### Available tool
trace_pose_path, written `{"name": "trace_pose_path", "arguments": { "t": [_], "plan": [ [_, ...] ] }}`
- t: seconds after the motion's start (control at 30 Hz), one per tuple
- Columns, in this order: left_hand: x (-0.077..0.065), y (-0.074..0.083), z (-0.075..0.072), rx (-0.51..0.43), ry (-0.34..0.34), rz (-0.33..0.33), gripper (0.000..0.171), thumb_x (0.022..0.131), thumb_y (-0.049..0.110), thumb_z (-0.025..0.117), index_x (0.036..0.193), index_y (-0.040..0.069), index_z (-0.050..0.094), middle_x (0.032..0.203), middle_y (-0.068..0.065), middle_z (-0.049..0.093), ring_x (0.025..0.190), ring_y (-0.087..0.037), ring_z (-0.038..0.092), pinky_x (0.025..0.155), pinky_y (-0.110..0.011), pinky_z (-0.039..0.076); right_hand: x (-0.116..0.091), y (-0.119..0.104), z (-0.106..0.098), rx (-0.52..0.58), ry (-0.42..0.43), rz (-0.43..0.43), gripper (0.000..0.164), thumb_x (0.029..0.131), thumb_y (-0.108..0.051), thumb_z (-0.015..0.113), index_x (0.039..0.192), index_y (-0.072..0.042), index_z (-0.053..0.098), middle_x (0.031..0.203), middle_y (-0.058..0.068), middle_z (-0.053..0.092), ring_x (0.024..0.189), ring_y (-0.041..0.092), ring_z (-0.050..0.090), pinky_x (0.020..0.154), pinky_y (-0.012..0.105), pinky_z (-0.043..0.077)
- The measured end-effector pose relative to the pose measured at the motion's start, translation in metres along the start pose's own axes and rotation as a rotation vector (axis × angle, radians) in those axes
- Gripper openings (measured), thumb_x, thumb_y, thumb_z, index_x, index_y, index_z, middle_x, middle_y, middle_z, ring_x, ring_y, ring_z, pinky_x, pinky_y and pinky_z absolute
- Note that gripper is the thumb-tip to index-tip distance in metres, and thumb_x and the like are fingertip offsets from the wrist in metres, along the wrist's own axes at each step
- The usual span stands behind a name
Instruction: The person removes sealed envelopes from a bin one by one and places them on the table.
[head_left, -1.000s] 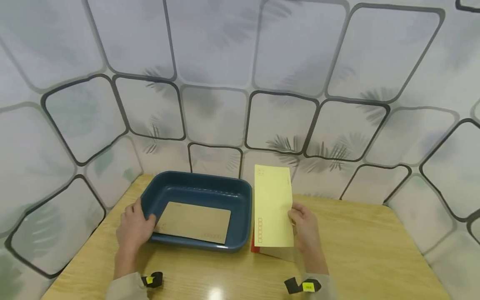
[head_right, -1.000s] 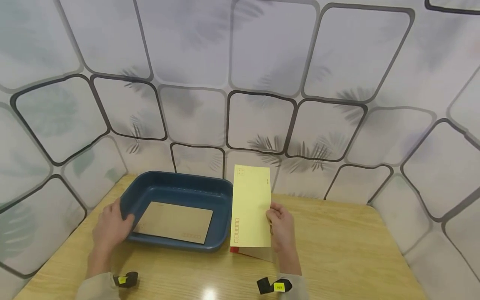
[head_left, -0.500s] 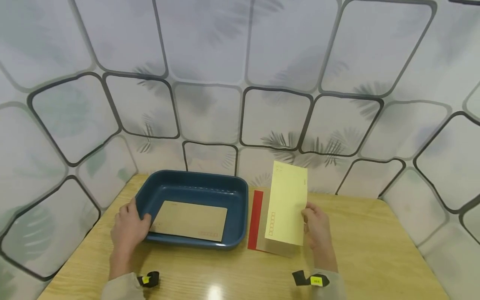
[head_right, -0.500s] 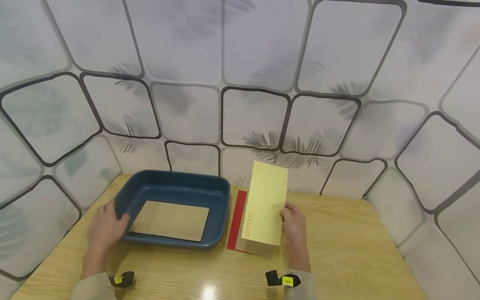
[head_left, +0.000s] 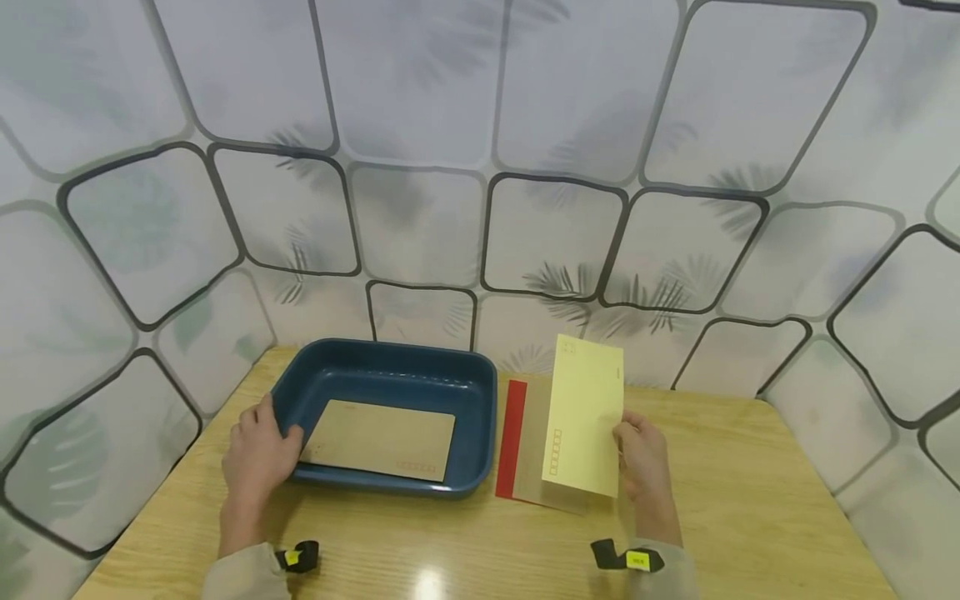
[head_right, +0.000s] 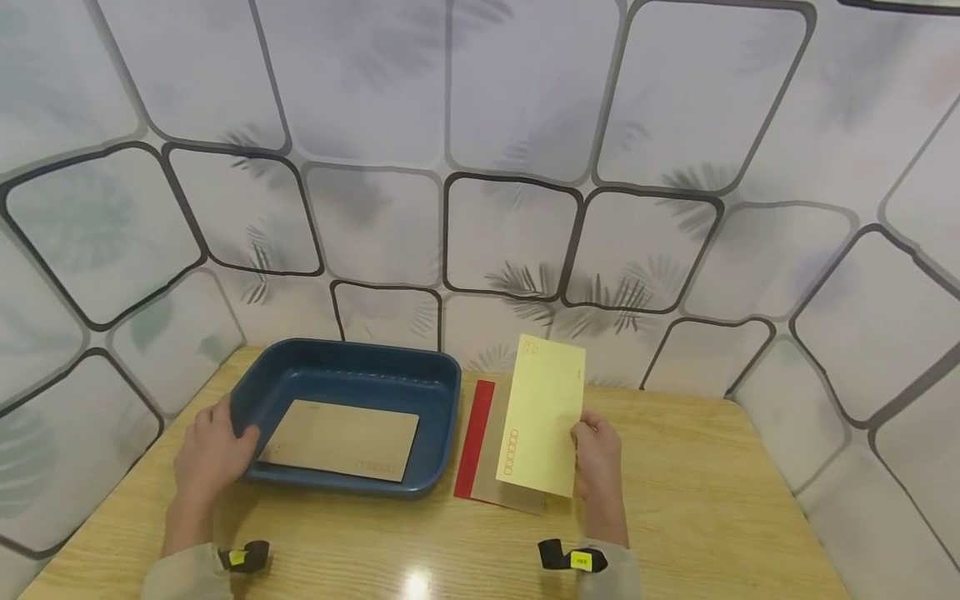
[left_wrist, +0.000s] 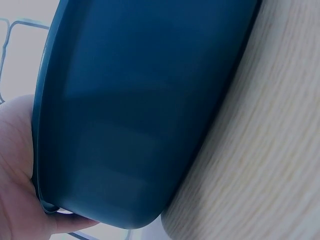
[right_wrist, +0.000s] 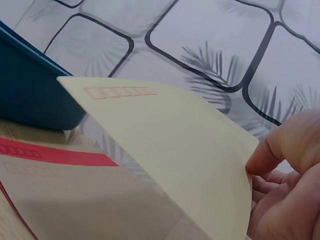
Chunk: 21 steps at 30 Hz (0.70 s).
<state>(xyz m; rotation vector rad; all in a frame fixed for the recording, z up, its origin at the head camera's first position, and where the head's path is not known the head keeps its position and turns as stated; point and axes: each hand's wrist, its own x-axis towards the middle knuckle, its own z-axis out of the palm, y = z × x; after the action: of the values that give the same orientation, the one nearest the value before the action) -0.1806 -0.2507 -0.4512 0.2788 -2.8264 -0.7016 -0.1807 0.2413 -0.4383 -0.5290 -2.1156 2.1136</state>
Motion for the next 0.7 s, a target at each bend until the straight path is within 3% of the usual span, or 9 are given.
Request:
{"name": "trace_pose_path", "arguments": {
  "t": [0.13,0.23,0.4,0.5,0.7],
  "plan": [
    [0.000,0.000,-0.001,-0.001,0.001,-0.002,0.067,0.088,0.024,0.043,0.140,-0.009,0.016,0.130,-0.040,0.029,0.113,-0.056,0.030,0.077,-0.073,0.035,0.002,0.003,-0.001,-0.007,0.000,-0.007,0.042,0.087,-0.003,0.039,0.127,0.011,0.041,0.112,0.018,0.050,0.086,0.017,0.057,0.065,0.022,0.052],
    [0.001,0.001,0.000,-0.003,-0.003,-0.008,0.068,0.088,0.024,0.043,0.140,-0.009,0.015,0.131,-0.039,0.029,0.114,-0.056,0.029,0.077,-0.074,0.035,0.003,0.007,-0.001,-0.090,0.000,-0.017,0.043,0.088,-0.004,0.038,0.127,0.014,0.038,0.118,0.024,0.047,0.089,0.022,0.055,0.065,0.022,0.051],
    [0.001,0.001,0.000,-0.004,-0.011,-0.014,0.068,0.088,0.024,0.043,0.141,-0.009,0.014,0.132,-0.039,0.029,0.114,-0.055,0.029,0.077,-0.074,0.034,0.003,0.014,-0.003,-0.275,-0.007,-0.036,0.045,0.089,-0.007,0.036,0.127,0.017,0.036,0.123,0.033,0.044,0.101,0.035,0.050,0.078,0.036,0.051],
    [0.001,0.001,0.000,-0.005,-0.012,-0.015,0.068,0.088,0.024,0.043,0.141,-0.009,0.014,0.132,-0.039,0.029,0.115,-0.055,0.029,0.077,-0.074,0.034,0.003,0.017,-0.002,-0.304,-0.006,-0.037,0.045,0.088,-0.007,0.036,0.126,0.017,0.037,0.124,0.034,0.043,0.105,0.037,0.047,0.084,0.044,0.047],
    [0.000,0.001,0.000,-0.004,-0.012,-0.017,0.068,0.088,0.024,0.043,0.141,-0.008,0.014,0.132,-0.039,0.029,0.114,-0.055,0.029,0.077,-0.074,0.035,0.001,0.021,0.001,-0.359,0.004,-0.044,0.043,0.085,-0.005,0.038,0.121,0.019,0.042,0.121,0.036,0.046,0.103,0.039,0.046,0.082,0.046,0.046]
  ]
}}
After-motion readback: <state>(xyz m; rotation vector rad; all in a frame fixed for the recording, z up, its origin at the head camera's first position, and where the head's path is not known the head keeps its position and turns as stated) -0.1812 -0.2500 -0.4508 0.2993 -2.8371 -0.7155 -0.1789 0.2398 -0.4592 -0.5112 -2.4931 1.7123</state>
